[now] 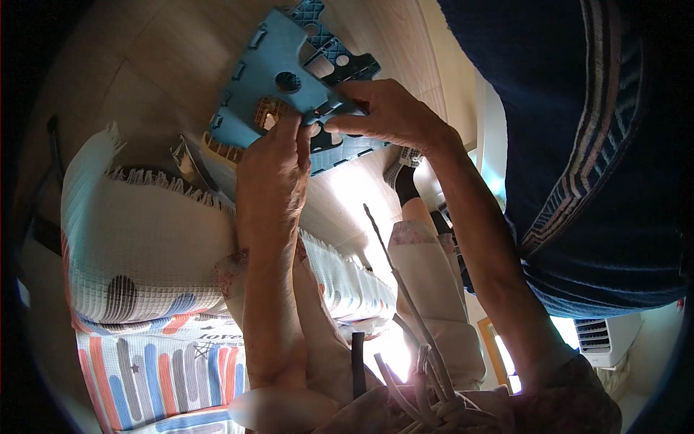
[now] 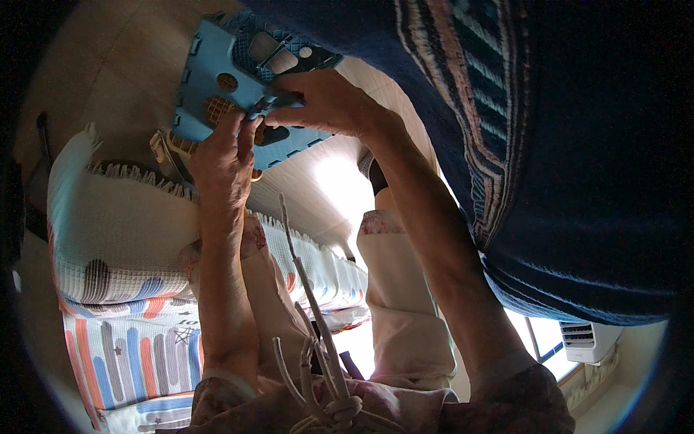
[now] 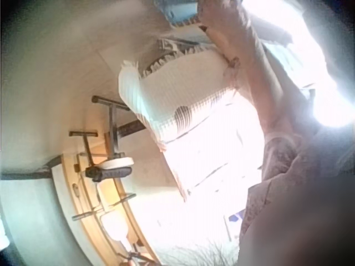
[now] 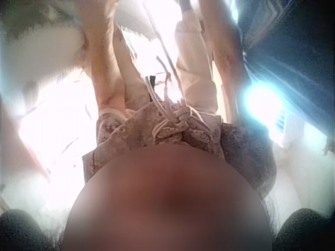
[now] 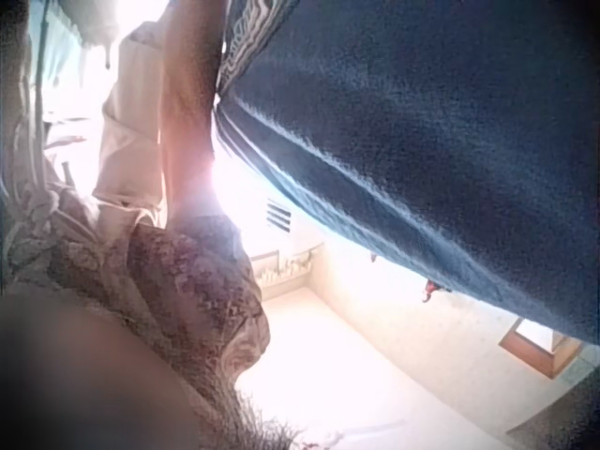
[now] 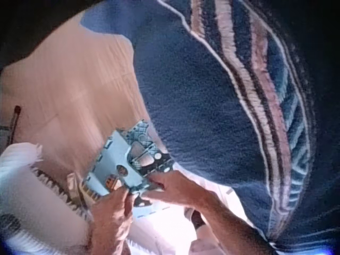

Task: Assemble a small plastic folding stool by snapping the side panels together.

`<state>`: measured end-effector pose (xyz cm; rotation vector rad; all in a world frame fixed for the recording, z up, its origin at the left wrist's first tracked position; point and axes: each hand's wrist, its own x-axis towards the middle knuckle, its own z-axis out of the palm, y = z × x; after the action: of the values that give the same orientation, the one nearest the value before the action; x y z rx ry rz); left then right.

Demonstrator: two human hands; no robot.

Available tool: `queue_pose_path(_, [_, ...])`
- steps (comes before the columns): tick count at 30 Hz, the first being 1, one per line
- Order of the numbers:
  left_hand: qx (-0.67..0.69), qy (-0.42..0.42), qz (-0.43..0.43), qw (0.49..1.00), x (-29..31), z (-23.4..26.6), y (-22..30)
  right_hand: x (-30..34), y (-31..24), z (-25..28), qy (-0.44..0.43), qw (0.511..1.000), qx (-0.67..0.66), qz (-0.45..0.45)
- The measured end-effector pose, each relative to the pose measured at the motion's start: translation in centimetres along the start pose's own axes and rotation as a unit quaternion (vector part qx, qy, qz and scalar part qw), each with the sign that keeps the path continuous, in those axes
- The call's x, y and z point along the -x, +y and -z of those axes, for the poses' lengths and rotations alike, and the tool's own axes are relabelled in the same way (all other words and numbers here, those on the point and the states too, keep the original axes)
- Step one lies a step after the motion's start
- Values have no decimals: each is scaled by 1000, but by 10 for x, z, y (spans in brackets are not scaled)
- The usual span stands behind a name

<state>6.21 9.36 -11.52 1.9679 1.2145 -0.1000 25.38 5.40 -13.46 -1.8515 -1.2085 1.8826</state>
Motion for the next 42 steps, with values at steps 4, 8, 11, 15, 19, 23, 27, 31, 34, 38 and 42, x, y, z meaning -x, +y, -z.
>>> queue_pose_path(4, [-19,24,-1,1000,1,-9,-5,1,2,-2,30,999,-34,-10])
queue_pose_path(8, [-23,28,2,999,2,-15,-8,-3,10,6,-21,1000,-15,-10])
queue_pose_path(11, [-24,29,-2,999,3,-17,-9,-1,15,4,-31,996,-74,-38])
queue_pose_path(15, [-25,19,-9,999,5,-13,-6,-2,20,7,-68,991,-105,-52])
queue_pose_path(19, [-9,39,-37,999,4,-18,-9,-3,21,11,-81,990,-103,-57])
queue_pose_path(23, [-3,15,4,1000,3,-14,-4,-4,22,11,-100,989,-88,-69])
queue_pose_path(27, [23,46,-18,999,2,-15,-6,-1,16,6,-67,989,-100,-83])
queue_pose_path(31, [16,40,3,999,-3,-17,-8,-6,20,6,-65,991,-88,-72])
queue_pose_path(34, [19,49,-2,999,-7,-20,-6,-6,23,8,-64,991,-92,-69])
queue_pose_path(38, [4,36,19,999,-10,-23,-5,-8,25,7,-49,993,-72,-80])
queue_pose_path(42, [-2,71,3,997,-10,-28,-7,1,33,-4,-2,996,-46,-79])
